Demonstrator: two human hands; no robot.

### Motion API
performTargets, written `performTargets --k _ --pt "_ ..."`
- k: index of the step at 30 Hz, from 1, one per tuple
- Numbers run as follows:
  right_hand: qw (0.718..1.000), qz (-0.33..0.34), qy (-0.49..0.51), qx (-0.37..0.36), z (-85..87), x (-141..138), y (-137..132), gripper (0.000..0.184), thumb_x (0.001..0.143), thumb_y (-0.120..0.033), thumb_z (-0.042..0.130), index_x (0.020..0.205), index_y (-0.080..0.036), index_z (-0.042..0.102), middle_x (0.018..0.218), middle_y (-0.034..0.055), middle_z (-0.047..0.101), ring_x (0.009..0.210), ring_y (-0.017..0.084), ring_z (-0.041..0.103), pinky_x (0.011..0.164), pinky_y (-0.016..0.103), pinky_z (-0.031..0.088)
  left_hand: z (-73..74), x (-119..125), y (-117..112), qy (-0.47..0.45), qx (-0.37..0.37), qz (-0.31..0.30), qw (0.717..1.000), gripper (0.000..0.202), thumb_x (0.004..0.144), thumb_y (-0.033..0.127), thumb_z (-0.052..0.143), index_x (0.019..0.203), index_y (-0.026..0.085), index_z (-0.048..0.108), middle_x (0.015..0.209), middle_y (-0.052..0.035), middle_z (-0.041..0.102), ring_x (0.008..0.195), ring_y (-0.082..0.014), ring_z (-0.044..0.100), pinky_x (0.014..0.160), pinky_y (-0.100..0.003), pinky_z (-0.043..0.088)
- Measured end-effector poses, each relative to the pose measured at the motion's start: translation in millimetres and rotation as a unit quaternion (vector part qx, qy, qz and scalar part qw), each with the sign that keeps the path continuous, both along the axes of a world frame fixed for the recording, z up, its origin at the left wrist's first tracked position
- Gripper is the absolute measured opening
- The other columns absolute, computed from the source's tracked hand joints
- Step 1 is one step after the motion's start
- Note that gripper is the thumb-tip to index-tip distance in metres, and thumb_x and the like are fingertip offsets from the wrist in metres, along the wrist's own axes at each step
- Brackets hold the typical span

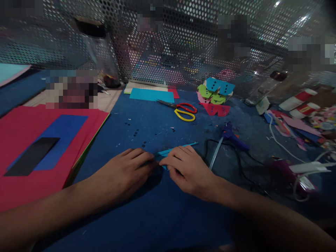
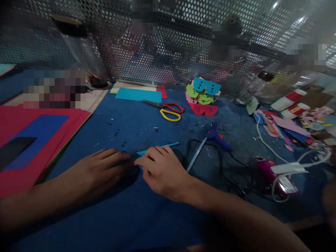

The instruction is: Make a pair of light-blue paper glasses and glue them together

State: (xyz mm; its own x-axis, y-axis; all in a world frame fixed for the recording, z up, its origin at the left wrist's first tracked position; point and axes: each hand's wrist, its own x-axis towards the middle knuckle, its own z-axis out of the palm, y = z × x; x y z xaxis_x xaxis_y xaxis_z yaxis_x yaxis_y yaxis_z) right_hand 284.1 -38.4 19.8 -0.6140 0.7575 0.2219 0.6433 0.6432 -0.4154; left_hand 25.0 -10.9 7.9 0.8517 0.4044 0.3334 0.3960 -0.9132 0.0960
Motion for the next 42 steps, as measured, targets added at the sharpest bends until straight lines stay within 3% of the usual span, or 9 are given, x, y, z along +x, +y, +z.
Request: performTargets --k 10,42 --pt "0.996 0.026 -0.074 0.049 -3.0 2.7 0.8 0.027 0.1 -0.011 0.051 0.118 -0.021 0.069 0.105 0.0064 0.069 0.099 0.023 0.058 0.086 0.039 0.034 -3.2 -0.6 -0.2 -0.021 0.006 0.002 1.0 0.027 0.103 0.013 0.05 0.12 0.017 0.072 0.11 -0.0108 0.075 0.094 -0.024 0.068 0.083 -0.038 0.054" --pt "0.989 0.051 -0.092 0.105 -4.6 3.4 1.9 0.02 0.101 -0.015 0.056 0.116 -0.018 0.069 0.105 0.0074 0.069 0.098 0.024 0.057 0.084 0.039 0.035 -4.1 -0.2 -2.2 0.005 0.004 0.012 1.0 0.027 0.105 0.018 0.053 0.127 0.017 0.069 0.112 -0.011 0.073 0.098 -0.0273 0.066 0.083 -0.042 0.054"
